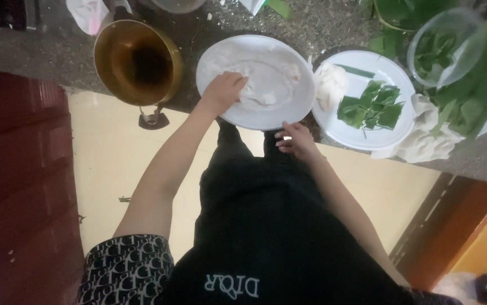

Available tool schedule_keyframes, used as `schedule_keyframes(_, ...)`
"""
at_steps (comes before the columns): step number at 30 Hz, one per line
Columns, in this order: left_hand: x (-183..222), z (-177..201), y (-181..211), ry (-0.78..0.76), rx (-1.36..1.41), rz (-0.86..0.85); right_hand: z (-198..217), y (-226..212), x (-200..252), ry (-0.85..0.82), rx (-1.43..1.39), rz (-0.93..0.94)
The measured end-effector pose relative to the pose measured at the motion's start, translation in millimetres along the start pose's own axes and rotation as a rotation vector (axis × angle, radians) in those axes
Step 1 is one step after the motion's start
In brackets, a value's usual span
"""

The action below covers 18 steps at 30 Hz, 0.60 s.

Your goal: Using a spoon to portion paste into flour and coating the portions by hand to prepare food items.

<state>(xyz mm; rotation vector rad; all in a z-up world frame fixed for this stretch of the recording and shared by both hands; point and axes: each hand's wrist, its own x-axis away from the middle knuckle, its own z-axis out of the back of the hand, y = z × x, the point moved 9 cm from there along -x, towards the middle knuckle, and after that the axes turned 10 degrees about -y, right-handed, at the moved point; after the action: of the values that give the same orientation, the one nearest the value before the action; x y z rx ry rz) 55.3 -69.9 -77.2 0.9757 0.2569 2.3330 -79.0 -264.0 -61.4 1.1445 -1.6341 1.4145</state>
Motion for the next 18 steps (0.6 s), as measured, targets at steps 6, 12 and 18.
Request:
schedule_keyframes(6,1,-1,0,0.101,-0.004,-0.040,4,-2,-11,0.156,-0.119,0.085)
schedule_keyframes(12,20,4,-3,0.436,-0.158,-0.101,-29,-76,77,0.441,0.500,0.154)
schedule_keyframes(18,13,13,-12,0.285,0.070,0.057,-120,-131,43,0.573,1.393,0.672)
